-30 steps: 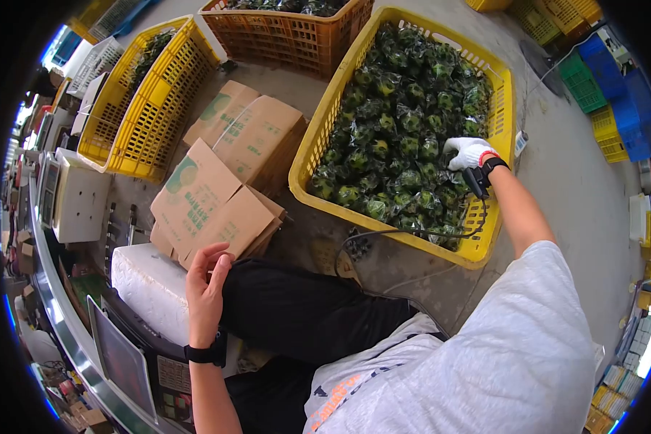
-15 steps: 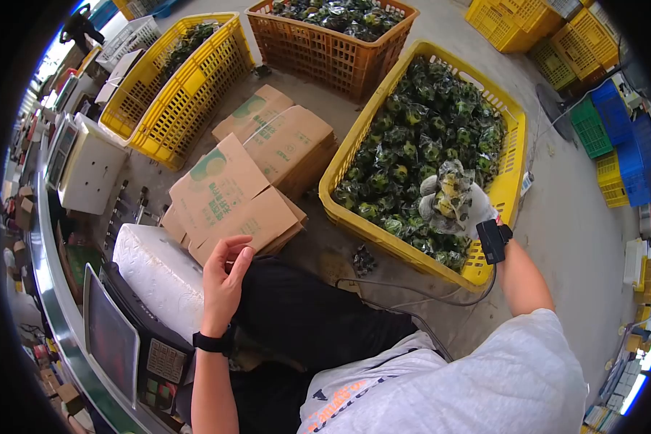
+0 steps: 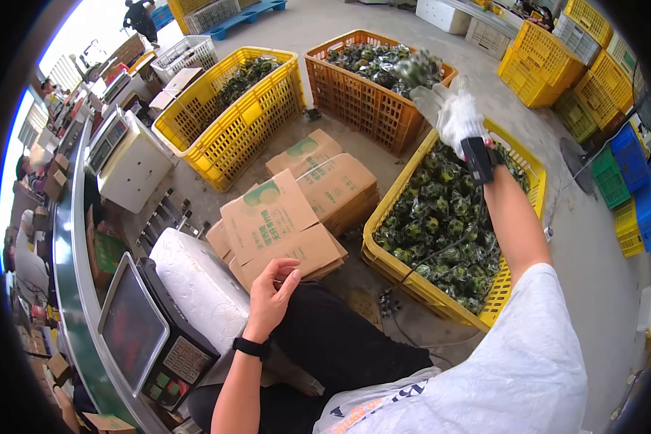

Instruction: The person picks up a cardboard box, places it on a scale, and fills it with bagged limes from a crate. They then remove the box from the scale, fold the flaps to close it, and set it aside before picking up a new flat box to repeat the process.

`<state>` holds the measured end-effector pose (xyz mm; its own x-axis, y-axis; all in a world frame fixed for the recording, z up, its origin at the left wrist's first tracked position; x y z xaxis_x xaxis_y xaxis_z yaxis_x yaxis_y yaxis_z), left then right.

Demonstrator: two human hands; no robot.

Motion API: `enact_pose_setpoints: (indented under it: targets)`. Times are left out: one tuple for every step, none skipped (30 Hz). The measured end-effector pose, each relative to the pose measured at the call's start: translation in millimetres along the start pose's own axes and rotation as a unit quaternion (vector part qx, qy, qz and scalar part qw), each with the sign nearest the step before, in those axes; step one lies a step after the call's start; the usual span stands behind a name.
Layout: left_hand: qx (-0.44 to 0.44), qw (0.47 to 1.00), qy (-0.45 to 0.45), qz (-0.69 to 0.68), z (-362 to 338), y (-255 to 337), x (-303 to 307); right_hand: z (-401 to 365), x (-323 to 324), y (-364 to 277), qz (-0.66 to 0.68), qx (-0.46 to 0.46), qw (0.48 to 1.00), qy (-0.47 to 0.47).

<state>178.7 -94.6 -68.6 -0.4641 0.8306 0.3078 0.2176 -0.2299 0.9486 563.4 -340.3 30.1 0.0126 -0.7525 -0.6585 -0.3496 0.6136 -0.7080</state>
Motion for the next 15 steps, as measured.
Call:
enact_pose_setpoints:
  targets:
    - [0.006,1.000,0.004,-0.010,1.4,-1.7,2.2,7.0,-1.6,6.2,0.004,0.001,1.000,-0.007]
    - [0.001,1.000,0.009,-0.007,1.5,-3.6,5.5,20.4,4.7,19.1,-0.091,0.034,0.995,0.018]
    - [0.018,0.999,0.011,-0.035,2.5,-6.0,7.6,30.9,4.2,27.8,-0.186,0.069,0.979,0.042]
    - [0.036,0.997,0.012,-0.066,5.4,-6.7,9.8,13.1,10.1,43.1,-0.226,0.015,0.974,-0.010]
    - [0.101,0.992,0.003,-0.070,10.1,2.3,16.2,-5.9,14.7,63.1,-0.261,-0.022,0.964,-0.044]
    - [0.096,0.993,0.008,-0.073,19.3,-0.8,19.5,-22.5,20.5,82.0,-0.328,-0.054,0.939,-0.086]
    - [0.105,0.993,0.035,-0.047,29.4,-12.1,23.7,-44.5,21.2,99.7,-0.408,-0.064,0.905,-0.108]
    - [0.117,0.991,0.062,-0.021,38.6,-28.4,28.3,-61.3,27.9,116.2,-0.479,-0.041,0.858,-0.180]
    - [0.144,0.987,0.060,0.028,52.4,-50.4,33.2,-72.9,26.7,128.2,-0.659,0.115,0.704,-0.238]
    - [0.144,0.987,0.064,0.027,61.9,-72.4,30.0,-81.8,26.6,143.7,-0.750,0.175,0.590,-0.243]
    - [0.134,0.972,0.080,0.173,71.9,-83.5,27.9,-91.1,18.6,154.6,-0.780,0.196,0.552,-0.222]
    - [0.122,0.936,0.096,0.315,78.8,-80.1,27.9,-98.0,5.4,161.5,-0.807,0.218,0.511,-0.201]
    - [0.135,0.929,0.065,0.337,85.0,-78.6,23.4,-99.8,-8.6,166.2,-0.845,0.154,0.465,-0.216]
    - [0.152,0.919,0.034,0.361,88.8,-71.5,15.2,-103.3,-23.8,170.7,-0.876,0.085,0.414,-0.232]
    - [0.142,0.907,0.013,0.396,90.8,-66.4,9.6,-105.8,-35.2,180.3,-0.889,0.045,0.376,-0.256]
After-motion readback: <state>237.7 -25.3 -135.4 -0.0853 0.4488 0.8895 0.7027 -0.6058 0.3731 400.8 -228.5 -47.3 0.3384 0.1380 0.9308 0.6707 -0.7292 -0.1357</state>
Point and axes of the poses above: each hand's wrist, its own z-axis towards the middle knuckle, its own x-axis out of the back of the hand, y = z × x, the point moved 1 cm from there along z, towards the middle knuckle, and after that the axes turned 9 degrees about y, right-handed, at the moved point
